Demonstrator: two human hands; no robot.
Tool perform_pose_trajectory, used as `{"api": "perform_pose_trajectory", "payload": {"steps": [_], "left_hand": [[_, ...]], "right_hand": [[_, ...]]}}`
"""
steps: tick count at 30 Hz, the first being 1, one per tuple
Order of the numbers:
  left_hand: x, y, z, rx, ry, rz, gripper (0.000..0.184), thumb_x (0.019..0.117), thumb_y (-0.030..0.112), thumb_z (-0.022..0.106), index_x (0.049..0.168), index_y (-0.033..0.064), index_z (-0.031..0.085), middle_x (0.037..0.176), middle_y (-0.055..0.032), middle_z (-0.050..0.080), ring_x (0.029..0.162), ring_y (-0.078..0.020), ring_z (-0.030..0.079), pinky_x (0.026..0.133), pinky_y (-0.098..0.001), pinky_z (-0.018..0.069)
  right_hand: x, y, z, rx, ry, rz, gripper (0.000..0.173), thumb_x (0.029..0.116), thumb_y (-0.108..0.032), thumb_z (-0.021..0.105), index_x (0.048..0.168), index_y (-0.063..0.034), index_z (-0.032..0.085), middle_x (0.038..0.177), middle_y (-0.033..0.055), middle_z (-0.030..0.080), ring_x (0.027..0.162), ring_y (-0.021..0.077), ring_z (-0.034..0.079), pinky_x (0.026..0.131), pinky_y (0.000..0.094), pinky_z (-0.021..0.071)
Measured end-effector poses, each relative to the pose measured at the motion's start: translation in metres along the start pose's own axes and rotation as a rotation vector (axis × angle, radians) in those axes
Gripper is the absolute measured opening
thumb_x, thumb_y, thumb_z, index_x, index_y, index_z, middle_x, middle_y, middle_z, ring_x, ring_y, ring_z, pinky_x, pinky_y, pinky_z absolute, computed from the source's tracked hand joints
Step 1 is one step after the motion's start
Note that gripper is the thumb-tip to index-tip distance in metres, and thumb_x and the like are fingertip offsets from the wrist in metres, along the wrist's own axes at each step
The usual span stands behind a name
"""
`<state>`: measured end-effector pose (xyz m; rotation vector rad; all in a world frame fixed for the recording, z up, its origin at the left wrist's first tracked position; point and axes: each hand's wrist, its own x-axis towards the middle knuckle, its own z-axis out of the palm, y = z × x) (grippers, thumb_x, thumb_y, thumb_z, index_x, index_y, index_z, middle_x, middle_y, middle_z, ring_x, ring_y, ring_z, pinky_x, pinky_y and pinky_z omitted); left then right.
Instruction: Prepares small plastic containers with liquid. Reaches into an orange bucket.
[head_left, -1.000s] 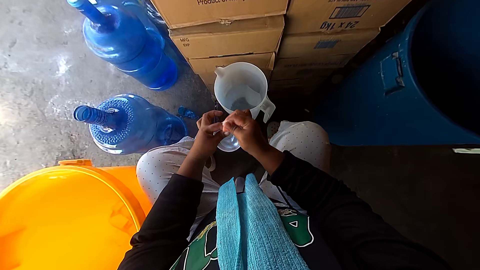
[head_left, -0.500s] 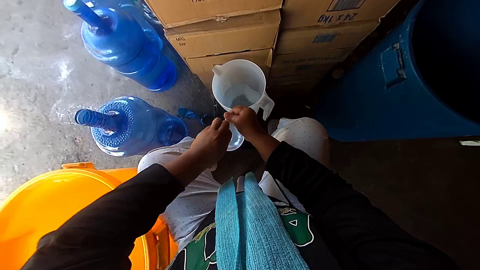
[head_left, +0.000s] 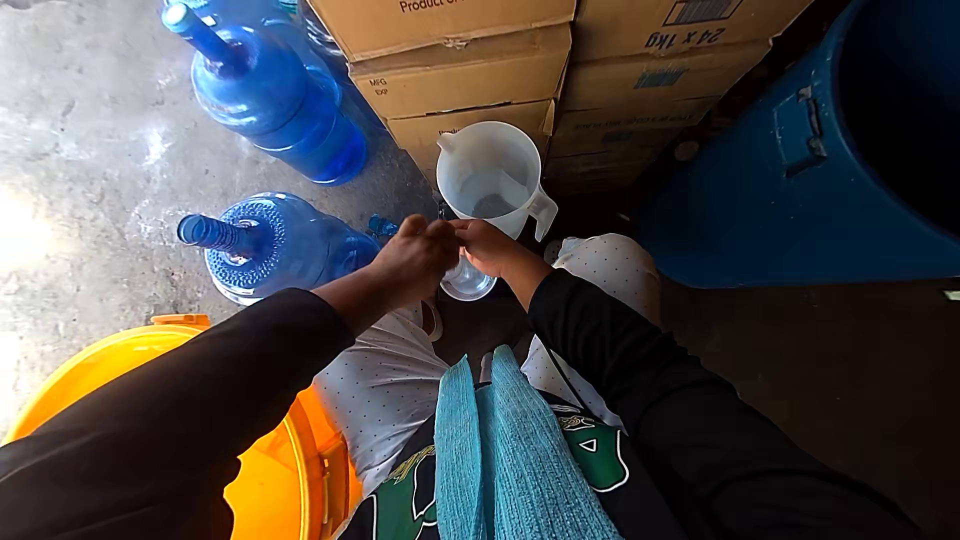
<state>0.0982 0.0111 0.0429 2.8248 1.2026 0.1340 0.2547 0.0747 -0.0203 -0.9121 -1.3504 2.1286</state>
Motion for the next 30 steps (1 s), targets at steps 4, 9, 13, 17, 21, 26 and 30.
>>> {"api": "perform_pose_trajectory", "payload": {"steps": [4,9,13,17,21,26,30], "left_hand": [[0.017,-0.023,-0.025,-0.201,-0.191,-0.289,0.013,0.0951,0.001,0.064,0.086,-0.0013,0.072,0.099,-0.0194,0.071,0.111,-0.0403,0.063,0.100,-0.0613,0.0416],[0.046,-0.040,-0.050,-0.095,-0.579,-0.537,0.020,0.1007,0.016,0.062,0.100,0.0011,0.075,0.109,-0.0200,0.071,0.113,-0.0400,0.064,0.101,-0.0631,0.0429],[0.068,-0.038,-0.059,-0.070,-0.752,-0.658,0.020,0.0957,0.020,0.069,0.097,-0.0003,0.074,0.103,-0.0232,0.069,0.106,-0.0431,0.064,0.090,-0.0663,0.0475],[0.079,-0.036,-0.062,-0.081,-0.820,-0.693,0.020,0.0946,0.015,0.070,0.086,-0.0037,0.070,0.094,-0.0225,0.068,0.096,-0.0397,0.066,0.083,-0.0609,0.0500],[0.080,-0.038,-0.061,-0.059,-0.826,-0.658,0.019,0.0971,0.009,0.063,0.086,-0.0051,0.070,0.094,-0.0235,0.067,0.097,-0.0405,0.065,0.084,-0.0598,0.0495],[0.054,-0.047,-0.053,-0.377,-0.608,-0.816,0.017,0.0981,0.011,0.065,0.093,-0.0029,0.073,0.094,-0.0202,0.069,0.096,-0.0350,0.066,0.088,-0.0580,0.0485],[0.013,-0.039,-0.012,-1.060,-0.012,-1.043,0.011,0.0923,0.006,0.067,0.100,-0.0009,0.070,0.099,-0.0111,0.068,0.093,-0.0186,0.062,0.086,-0.0430,0.0499]], "right_hand": [[-0.014,-0.010,0.011,-0.475,0.206,-0.162,0.032,0.1093,-0.018,0.049,0.128,0.0020,0.066,0.123,0.0180,0.069,0.115,0.0233,0.065,0.103,0.0412,0.0498],[-0.030,0.018,0.027,-1.086,0.439,-0.829,0.015,0.0946,-0.007,0.065,0.099,-0.0035,0.079,0.083,0.0142,0.071,0.081,0.0308,0.070,0.071,0.0428,0.0589],[-0.030,0.021,0.046,-1.377,0.460,-0.900,0.027,0.0951,-0.012,0.066,0.120,-0.0072,0.075,0.075,0.0109,0.067,0.069,0.0281,0.067,0.055,0.0376,0.0534],[-0.030,-0.003,0.059,-1.573,0.306,-0.613,0.034,0.1043,-0.018,0.053,0.133,-0.0058,0.067,0.084,0.0159,0.069,0.078,0.0343,0.070,0.057,0.0423,0.0531],[-0.024,-0.032,0.062,-1.598,0.201,-0.435,0.028,0.1060,-0.018,0.048,0.113,-0.0022,0.070,0.086,0.0176,0.071,0.081,0.0366,0.072,0.062,0.0478,0.0554],[-0.005,-0.006,0.042,-1.537,0.293,-0.938,0.015,0.0938,-0.005,0.061,0.090,-0.0049,0.075,0.067,0.0132,0.064,0.062,0.0305,0.067,0.050,0.0410,0.0510],[0.003,0.014,0.028,-1.283,0.342,-1.227,0.015,0.0881,0.000,0.063,0.074,-0.0016,0.066,0.059,0.0105,0.058,0.054,0.0270,0.059,0.047,0.0386,0.0455]]}}
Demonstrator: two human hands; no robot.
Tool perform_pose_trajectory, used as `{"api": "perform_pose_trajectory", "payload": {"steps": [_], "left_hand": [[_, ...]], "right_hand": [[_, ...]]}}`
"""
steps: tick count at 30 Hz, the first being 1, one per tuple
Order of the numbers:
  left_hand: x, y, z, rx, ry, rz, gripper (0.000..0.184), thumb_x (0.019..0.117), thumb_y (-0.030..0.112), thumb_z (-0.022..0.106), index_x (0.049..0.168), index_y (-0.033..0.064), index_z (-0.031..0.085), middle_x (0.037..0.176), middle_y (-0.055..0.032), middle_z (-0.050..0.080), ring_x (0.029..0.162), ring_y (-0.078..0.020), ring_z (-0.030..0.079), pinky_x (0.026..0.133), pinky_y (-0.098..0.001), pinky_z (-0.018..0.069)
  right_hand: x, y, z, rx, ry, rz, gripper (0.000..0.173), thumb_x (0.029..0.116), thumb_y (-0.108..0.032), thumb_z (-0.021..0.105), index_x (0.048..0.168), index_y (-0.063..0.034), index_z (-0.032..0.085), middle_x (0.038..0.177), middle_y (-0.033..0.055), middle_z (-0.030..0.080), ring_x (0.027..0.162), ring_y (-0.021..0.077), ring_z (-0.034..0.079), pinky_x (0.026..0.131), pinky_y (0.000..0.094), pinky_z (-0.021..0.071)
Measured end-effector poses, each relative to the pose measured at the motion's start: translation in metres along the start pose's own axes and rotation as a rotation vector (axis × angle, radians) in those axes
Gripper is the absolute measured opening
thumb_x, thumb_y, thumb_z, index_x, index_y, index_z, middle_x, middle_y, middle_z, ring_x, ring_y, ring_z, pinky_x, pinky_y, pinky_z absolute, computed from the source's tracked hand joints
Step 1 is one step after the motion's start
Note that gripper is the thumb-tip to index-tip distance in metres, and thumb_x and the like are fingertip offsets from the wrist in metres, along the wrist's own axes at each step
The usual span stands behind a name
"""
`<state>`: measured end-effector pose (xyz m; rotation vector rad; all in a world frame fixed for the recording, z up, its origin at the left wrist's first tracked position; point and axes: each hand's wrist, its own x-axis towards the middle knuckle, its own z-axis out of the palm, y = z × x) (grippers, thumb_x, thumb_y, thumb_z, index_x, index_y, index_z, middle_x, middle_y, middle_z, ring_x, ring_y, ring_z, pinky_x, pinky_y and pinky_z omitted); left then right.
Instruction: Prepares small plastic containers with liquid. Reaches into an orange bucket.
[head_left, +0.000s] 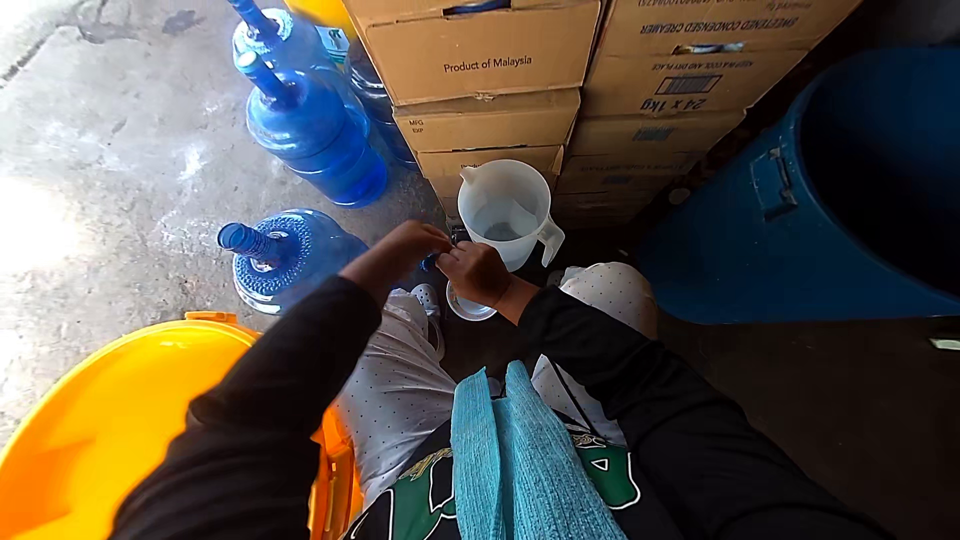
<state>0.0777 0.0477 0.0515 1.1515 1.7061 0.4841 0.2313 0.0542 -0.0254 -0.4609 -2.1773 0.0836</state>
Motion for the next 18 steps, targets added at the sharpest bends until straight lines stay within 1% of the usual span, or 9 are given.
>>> {"api": "perform_pose_trajectory", "payload": {"steps": [3,5,6,8,9,10,12,15,18], "left_hand": [[-0.006,-0.041,0.030,-0.507,0.162,0.055,0.020,0.0954,0.013,0.060,0.112,0.0030,0.067,0.119,-0.0081,0.063,0.113,-0.0181,0.056,0.094,-0.0450,0.0469],[-0.010,-0.059,0.055,-0.719,0.286,0.100,0.015,0.0969,0.020,0.061,0.105,0.0115,0.069,0.126,-0.0009,0.062,0.120,-0.0162,0.054,0.097,-0.0463,0.0456],[-0.012,-0.064,0.065,-0.760,0.345,0.142,0.011,0.0965,0.020,0.064,0.101,0.0122,0.071,0.129,-0.0005,0.061,0.122,-0.0167,0.053,0.098,-0.0456,0.0460],[-0.014,-0.070,0.075,-0.605,0.471,0.317,0.007,0.0931,0.012,0.070,0.091,0.0092,0.076,0.130,-0.0043,0.061,0.128,-0.0170,0.051,0.106,-0.0384,0.0446],[-0.013,-0.074,0.074,-0.391,0.532,0.445,0.007,0.0918,0.011,0.073,0.092,0.0075,0.079,0.130,-0.0090,0.065,0.136,-0.0236,0.047,0.114,-0.0436,0.0371],[-0.011,-0.076,0.071,-0.135,0.595,0.593,0.008,0.0911,0.013,0.075,0.095,0.0083,0.081,0.124,-0.0104,0.071,0.137,-0.0314,0.049,0.113,-0.0536,0.0331],[-0.007,-0.074,0.064,0.174,0.640,0.785,0.010,0.0918,0.016,0.075,0.098,0.0123,0.082,0.114,-0.0053,0.076,0.130,-0.0328,0.057,0.107,-0.0605,0.0320],[-0.001,-0.070,0.057,0.314,0.579,0.945,0.011,0.0938,0.013,0.072,0.097,0.0093,0.081,0.109,-0.0074,0.077,0.122,-0.0302,0.064,0.107,-0.0587,0.0362],[0.005,-0.072,0.056,0.304,0.531,1.008,0.009,0.0922,0.007,0.068,0.093,0.0027,0.076,0.105,-0.0133,0.075,0.116,-0.0344,0.066,0.106,-0.0519,0.0445]], "right_hand": [[-0.008,-0.007,-0.001,0.121,0.042,0.277,0.015,0.0910,-0.003,0.064,0.078,0.0019,0.069,0.065,0.0145,0.064,0.061,0.0291,0.066,0.055,0.0421,0.0540],[-0.003,-0.021,-0.009,0.297,0.003,0.648,0.015,0.0976,-0.006,0.064,0.090,0.0048,0.070,0.079,0.0175,0.070,0.071,0.0281,0.070,0.065,0.0440,0.0585],[0.002,-0.028,-0.014,0.413,-0.028,0.874,0.017,0.1009,-0.010,0.063,0.095,0.0049,0.069,0.083,0.0170,0.068,0.071,0.0254,0.066,0.066,0.0426,0.0556],[0.010,-0.032,-0.022,0.630,-0.112,1.293,0.021,0.1042,-0.020,0.061,0.105,0.0004,0.066,0.081,0.0113,0.061,0.064,0.0173,0.054,0.061,0.0356,0.0471],[0.013,-0.030,-0.025,0.718,-0.126,1.442,0.020,0.1045,-0.022,0.061,0.106,-0.0025,0.065,0.076,0.0063,0.055,0.058,0.0121,0.045,0.055,0.0298,0.0407],[0.014,-0.028,-0.028,0.791,-0.120,1.542,0.017,0.1046,-0.022,0.060,0.105,-0.0051,0.064,0.070,0.0015,0.048,0.051,0.0076,0.038,0.049,0.0244,0.0345],[0.015,-0.024,-0.035,0.908,-0.083,1.654,0.013,0.1046,-0.019,0.058,0.101,-0.0067,0.061,0.065,-0.0034,0.041,0.046,0.0035,0.031,0.044,0.0188,0.0282],[0.016,-0.017,-0.044,0.957,-0.100,1.684,0.011,0.1047,-0.015,0.057,0.099,-0.0061,0.060,0.061,-0.0054,0.037,0.043,0.0026,0.030,0.041,0.0175,0.0268],[0.013,-0.004,-0.052,0.814,-0.343,1.464,0.018,0.1055,-0.018,0.059,0.104,-0.0006,0.062,0.068,0.0004,0.048,0.050,0.0052,0.039,0.048,0.0199,0.0338]]}}
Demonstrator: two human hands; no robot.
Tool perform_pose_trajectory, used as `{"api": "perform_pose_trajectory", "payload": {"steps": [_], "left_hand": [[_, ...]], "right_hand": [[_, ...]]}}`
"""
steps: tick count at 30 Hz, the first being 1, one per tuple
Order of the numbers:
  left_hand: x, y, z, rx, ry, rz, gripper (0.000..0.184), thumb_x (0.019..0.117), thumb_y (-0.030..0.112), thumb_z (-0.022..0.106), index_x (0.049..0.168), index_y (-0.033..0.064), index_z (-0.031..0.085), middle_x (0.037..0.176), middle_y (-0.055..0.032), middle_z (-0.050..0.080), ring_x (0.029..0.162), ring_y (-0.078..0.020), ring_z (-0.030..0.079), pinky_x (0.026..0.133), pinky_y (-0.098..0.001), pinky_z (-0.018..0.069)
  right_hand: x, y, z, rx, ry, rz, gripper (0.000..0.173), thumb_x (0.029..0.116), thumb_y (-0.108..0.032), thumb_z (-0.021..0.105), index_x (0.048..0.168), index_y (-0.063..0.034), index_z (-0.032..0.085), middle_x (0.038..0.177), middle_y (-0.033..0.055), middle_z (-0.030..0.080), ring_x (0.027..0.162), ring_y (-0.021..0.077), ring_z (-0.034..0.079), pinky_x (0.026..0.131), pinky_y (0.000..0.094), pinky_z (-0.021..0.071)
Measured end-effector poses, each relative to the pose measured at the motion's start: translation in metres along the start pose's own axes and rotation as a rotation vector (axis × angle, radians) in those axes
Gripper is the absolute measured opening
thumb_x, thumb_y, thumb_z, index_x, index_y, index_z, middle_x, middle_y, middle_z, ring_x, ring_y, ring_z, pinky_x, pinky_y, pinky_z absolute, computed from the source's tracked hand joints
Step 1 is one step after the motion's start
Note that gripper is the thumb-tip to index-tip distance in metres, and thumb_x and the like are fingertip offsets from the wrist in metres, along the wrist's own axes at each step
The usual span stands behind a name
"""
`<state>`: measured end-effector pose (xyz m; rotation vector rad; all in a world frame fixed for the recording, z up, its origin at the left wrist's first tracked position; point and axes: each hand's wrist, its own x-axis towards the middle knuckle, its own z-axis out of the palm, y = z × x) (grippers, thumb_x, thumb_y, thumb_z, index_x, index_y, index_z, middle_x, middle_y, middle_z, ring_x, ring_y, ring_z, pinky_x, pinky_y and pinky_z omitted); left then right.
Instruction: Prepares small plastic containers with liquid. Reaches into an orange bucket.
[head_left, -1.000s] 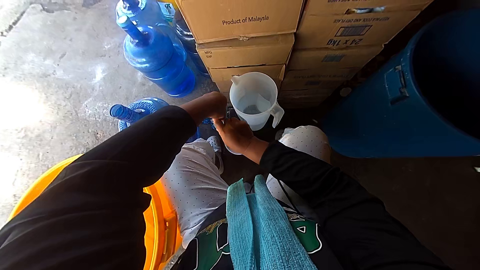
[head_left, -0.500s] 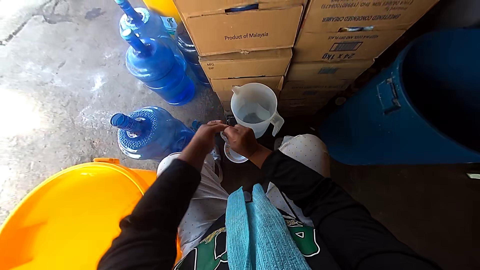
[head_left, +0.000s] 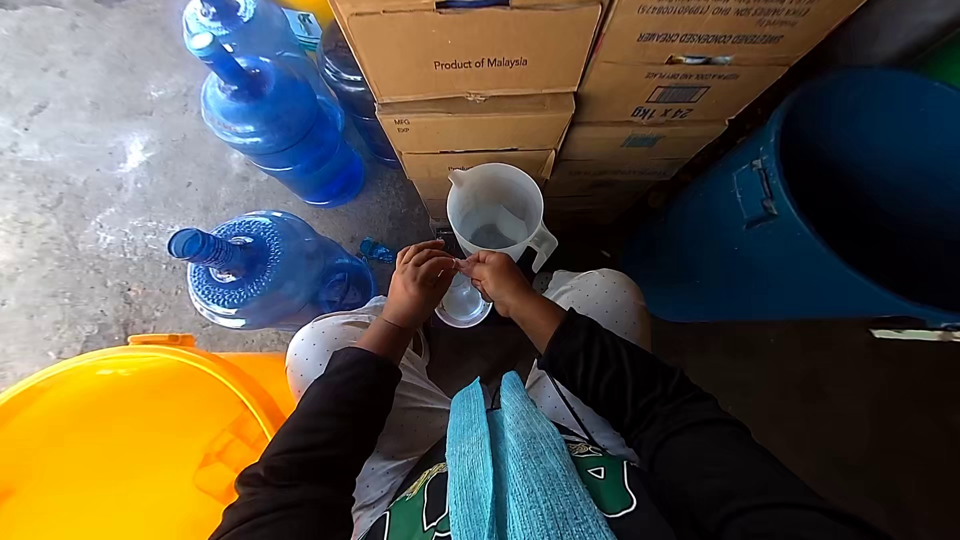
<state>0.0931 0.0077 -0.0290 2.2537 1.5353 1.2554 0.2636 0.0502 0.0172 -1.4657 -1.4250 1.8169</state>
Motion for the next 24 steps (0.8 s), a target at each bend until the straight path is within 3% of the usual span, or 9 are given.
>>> {"api": "perform_pose_trajectory", "payload": {"steps": [3,5,9,11,13,16,18,21,24], "left_hand": [[-0.003,-0.002,0.005,-0.037,0.016,-0.035,0.008,0.0915,0.005,0.068,0.093,0.0005,0.074,0.104,-0.0145,0.075,0.116,-0.0361,0.065,0.103,-0.0506,0.0478],[-0.004,-0.001,0.007,-0.033,0.026,-0.056,0.007,0.0913,0.006,0.069,0.093,0.0010,0.074,0.104,-0.0138,0.075,0.116,-0.0348,0.066,0.103,-0.0500,0.0480],[-0.004,-0.001,0.006,-0.033,0.046,-0.061,0.006,0.0904,0.006,0.071,0.092,0.0031,0.076,0.103,-0.0116,0.076,0.114,-0.0315,0.067,0.102,-0.0496,0.0472],[-0.007,0.000,0.005,-0.076,0.049,-0.083,0.007,0.0912,0.007,0.072,0.093,0.0031,0.077,0.105,-0.0111,0.076,0.115,-0.0306,0.067,0.104,-0.0492,0.0466],[-0.009,0.001,0.007,-0.131,0.084,-0.091,0.008,0.0910,0.006,0.073,0.095,0.0016,0.078,0.106,-0.0125,0.076,0.115,-0.0288,0.068,0.105,-0.0438,0.0489],[-0.012,0.004,0.012,-0.188,0.109,-0.132,0.010,0.0883,0.002,0.075,0.097,0.0002,0.079,0.107,-0.0153,0.075,0.107,-0.0220,0.071,0.099,-0.0338,0.0545],[-0.009,0.007,0.013,-0.200,0.088,-0.154,0.009,0.0868,0.001,0.075,0.096,0.0000,0.078,0.106,-0.0154,0.074,0.103,-0.0187,0.072,0.095,-0.0307,0.0559],[-0.005,0.009,0.008,-0.252,0.014,-0.211,0.007,0.0863,-0.002,0.072,0.093,-0.0026,0.074,0.106,-0.0159,0.071,0.103,-0.0177,0.068,0.093,-0.0300,0.0545],[-0.003,0.009,0.001,-0.382,-0.048,-0.367,0.005,0.0908,0.001,0.070,0.095,-0.0016,0.072,0.114,-0.0123,0.066,0.108,-0.0132,0.064,0.094,-0.0279,0.0536]], "right_hand": [[0.004,-0.004,-0.016,-0.576,-0.079,-0.345,0.026,0.1030,-0.019,0.063,0.119,0.0018,0.065,0.093,0.0164,0.068,0.083,0.0266,0.066,0.080,0.0454,0.0545],[0.003,0.002,-0.019,-0.853,-0.026,-0.618,0.034,0.0998,-0.020,0.067,0.127,0.0008,0.067,0.099,0.0197,0.073,0.090,0.0354,0.072,0.081,0.0551,0.0568],[0.021,0.018,-0.023,-0.983,0.082,-1.105,0.012,0.0917,-0.001,0.063,0.083,0.0006,0.071,0.078,0.0158,0.068,0.077,0.0329,0.070,0.062,0.0448,0.0558],[0.022,0.018,-0.025,-0.825,-0.007,-1.041,0.018,0.0951,-0.003,0.060,0.080,0.0027,0.068,0.078,0.0162,0.069,0.079,0.0311,0.071,0.068,0.0462,0.0562],[0.015,0.013,-0.020,-0.546,-0.060,-0.722,0.024,0.0993,-0.006,0.057,0.082,0.0070,0.067,0.076,0.0155,0.064,0.073,0.0245,0.063,0.069,0.0426,0.0505],[0.002,0.004,-0.008,-0.132,-0.033,-0.149,0.022,0.0996,-0.012,0.055,0.080,-0.0039,0.060,0.063,0.0042,0.050,0.051,0.0106,0.040,0.050,0.0275,0.0335],[0.002,0.001,-0.009,0.048,-0.074,0.027,0.022,0.0993,-0.013,0.053,0.078,-0.0097,0.057,0.054,-0.0041,0.034,0.040,0.0035,0.023,0.040,0.0186,0.0199],[0.009,0.001,-0.026,0.021,-0.265,-0.089,0.024,0.1045,-0.009,0.052,0.084,-0.0030,0.061,0.055,-0.0041,0.040,0.041,0.0009,0.030,0.040,0.0152,0.0252],[0.022,0.002,-0.038,-0.090,-0.336,-0.348,0.016,0.1038,-0.009,0.055,0.101,0.0018,0.065,0.071,-0.0011,0.056,0.060,0.0032,0.050,0.059,0.0201,0.0435]]}}
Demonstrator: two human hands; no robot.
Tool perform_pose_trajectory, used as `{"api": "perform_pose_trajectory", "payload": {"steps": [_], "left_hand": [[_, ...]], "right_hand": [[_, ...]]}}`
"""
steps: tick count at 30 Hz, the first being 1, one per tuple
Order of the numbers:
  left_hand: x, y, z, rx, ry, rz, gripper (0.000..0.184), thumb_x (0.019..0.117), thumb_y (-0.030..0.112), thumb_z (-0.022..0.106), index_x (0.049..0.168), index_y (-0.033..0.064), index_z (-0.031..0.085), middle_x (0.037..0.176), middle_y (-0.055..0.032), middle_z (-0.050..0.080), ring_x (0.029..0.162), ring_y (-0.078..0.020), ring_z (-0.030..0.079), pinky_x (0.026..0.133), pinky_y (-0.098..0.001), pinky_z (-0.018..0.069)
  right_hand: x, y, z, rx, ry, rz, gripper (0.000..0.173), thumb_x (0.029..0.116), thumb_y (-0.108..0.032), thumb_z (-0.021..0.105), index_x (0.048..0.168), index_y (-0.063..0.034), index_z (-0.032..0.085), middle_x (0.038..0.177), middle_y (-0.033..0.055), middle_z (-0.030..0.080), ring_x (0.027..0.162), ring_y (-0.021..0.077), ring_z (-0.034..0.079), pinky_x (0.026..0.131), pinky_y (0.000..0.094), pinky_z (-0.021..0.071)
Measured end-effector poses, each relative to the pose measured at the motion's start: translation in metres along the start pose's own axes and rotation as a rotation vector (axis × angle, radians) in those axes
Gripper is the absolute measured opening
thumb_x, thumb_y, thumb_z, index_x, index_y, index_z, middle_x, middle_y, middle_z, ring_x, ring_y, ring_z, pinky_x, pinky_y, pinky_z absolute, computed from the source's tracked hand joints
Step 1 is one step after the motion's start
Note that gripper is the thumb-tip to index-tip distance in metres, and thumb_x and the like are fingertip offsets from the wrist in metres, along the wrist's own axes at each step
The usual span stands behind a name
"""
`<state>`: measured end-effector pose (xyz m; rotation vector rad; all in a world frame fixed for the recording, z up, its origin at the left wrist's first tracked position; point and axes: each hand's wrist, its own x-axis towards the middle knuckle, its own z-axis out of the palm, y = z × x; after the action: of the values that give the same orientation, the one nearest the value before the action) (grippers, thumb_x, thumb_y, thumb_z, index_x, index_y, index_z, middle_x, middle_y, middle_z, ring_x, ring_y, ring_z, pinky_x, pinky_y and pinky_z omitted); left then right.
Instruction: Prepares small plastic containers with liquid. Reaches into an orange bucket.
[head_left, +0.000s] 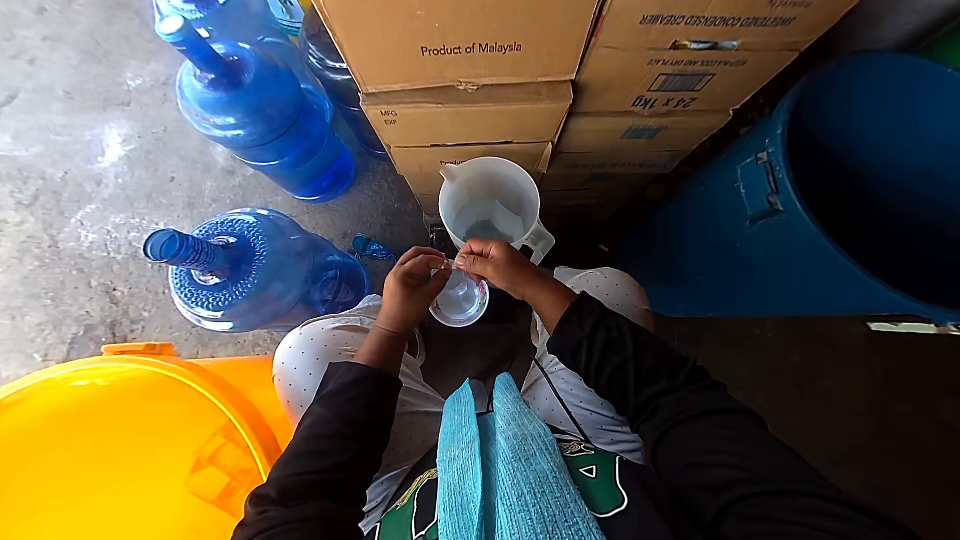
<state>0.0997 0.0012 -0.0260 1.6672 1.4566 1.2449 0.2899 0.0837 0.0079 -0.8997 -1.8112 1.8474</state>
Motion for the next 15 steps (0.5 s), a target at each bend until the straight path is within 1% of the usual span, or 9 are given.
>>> {"api": "perform_pose_trajectory", "payload": {"steps": [1,2,3,4,6,9,12,15], "left_hand": [[0.000,0.001,-0.001,-0.056,-0.007,-0.052,0.004,0.0912,0.002,0.070,0.095,-0.0004,0.070,0.116,-0.0106,0.063,0.110,-0.0120,0.061,0.094,-0.0270,0.0529],[0.000,0.001,-0.001,-0.097,-0.009,-0.090,0.003,0.0910,0.003,0.070,0.093,0.0012,0.069,0.116,-0.0084,0.060,0.109,-0.0107,0.058,0.092,-0.0258,0.0515],[0.000,0.001,0.000,-0.128,-0.015,-0.112,0.002,0.0908,0.004,0.070,0.093,0.0032,0.069,0.115,-0.0059,0.058,0.109,-0.0098,0.056,0.092,-0.0250,0.0501],[0.000,0.000,0.000,-0.153,-0.025,-0.125,0.002,0.0907,0.004,0.070,0.092,0.0048,0.069,0.115,-0.0045,0.057,0.109,-0.0098,0.054,0.092,-0.0252,0.0489],[0.000,-0.001,-0.002,-0.189,-0.052,-0.132,0.004,0.0901,0.003,0.069,0.092,0.0058,0.070,0.116,-0.0039,0.061,0.112,-0.0103,0.056,0.094,-0.0269,0.0494],[0.000,-0.001,-0.005,-0.246,-0.098,-0.143,0.008,0.0900,0.000,0.069,0.092,0.0068,0.071,0.121,-0.0034,0.064,0.118,-0.0111,0.058,0.099,-0.0286,0.0511],[0.002,-0.004,-0.008,-0.240,-0.128,-0.117,0.008,0.0889,-0.002,0.068,0.091,0.0056,0.071,0.120,-0.0038,0.067,0.123,-0.0125,0.058,0.105,-0.0318,0.0480],[0.002,-0.002,-0.008,-0.242,-0.138,-0.126,0.009,0.0897,-0.002,0.069,0.094,0.0049,0.073,0.122,-0.0044,0.068,0.122,-0.0117,0.060,0.105,-0.0314,0.0496]], "right_hand": [[0.001,-0.001,-0.002,-0.009,-0.013,-0.044,0.016,0.1013,-0.006,0.057,0.113,0.0041,0.063,0.078,0.0023,0.059,0.065,0.0051,0.053,0.063,0.0222,0.0477],[0.001,-0.004,-0.003,-0.026,-0.034,-0.059,0.025,0.0988,-0.002,0.059,0.123,0.0057,0.060,0.078,0.0048,0.059,0.066,0.0073,0.054,0.065,0.0247,0.0493],[0.002,-0.005,-0.003,-0.053,-0.062,-0.062,0.030,0.0969,0.000,0.061,0.126,0.0061,0.059,0.077,0.0052,0.057,0.065,0.0080,0.054,0.065,0.0256,0.0496],[0.004,-0.004,-0.003,-0.078,-0.090,-0.061,0.031,0.0953,0.001,0.063,0.125,0.0061,0.059,0.075,0.0053,0.056,0.063,0.0082,0.053,0.064,0.0261,0.0493],[0.007,-0.004,-0.004,-0.106,-0.140,-0.047,0.029,0.0939,0.002,0.066,0.122,0.0052,0.058,0.074,0.0045,0.053,0.063,0.0082,0.050,0.064,0.0257,0.0472],[0.012,-0.002,-0.008,-0.106,-0.184,-0.046,0.027,0.0920,0.003,0.069,0.116,0.0065,0.058,0.073,0.0036,0.053,0.064,0.0074,0.051,0.066,0.0244,0.0488],[0.017,0.006,-0.009,-0.035,-0.215,-0.039,0.022,0.0913,0.004,0.070,0.109,0.0052,0.058,0.073,0.0024,0.057,0.064,0.0064,0.057,0.065,0.0232,0.0512],[0.019,0.011,-0.008,0.034,-0.223,-0.029,0.015,0.0928,0.004,0.068,0.103,0.0024,0.058,0.073,0.0010,0.060,0.062,0.0046,0.057,0.061,0.0205,0.0491]]}}
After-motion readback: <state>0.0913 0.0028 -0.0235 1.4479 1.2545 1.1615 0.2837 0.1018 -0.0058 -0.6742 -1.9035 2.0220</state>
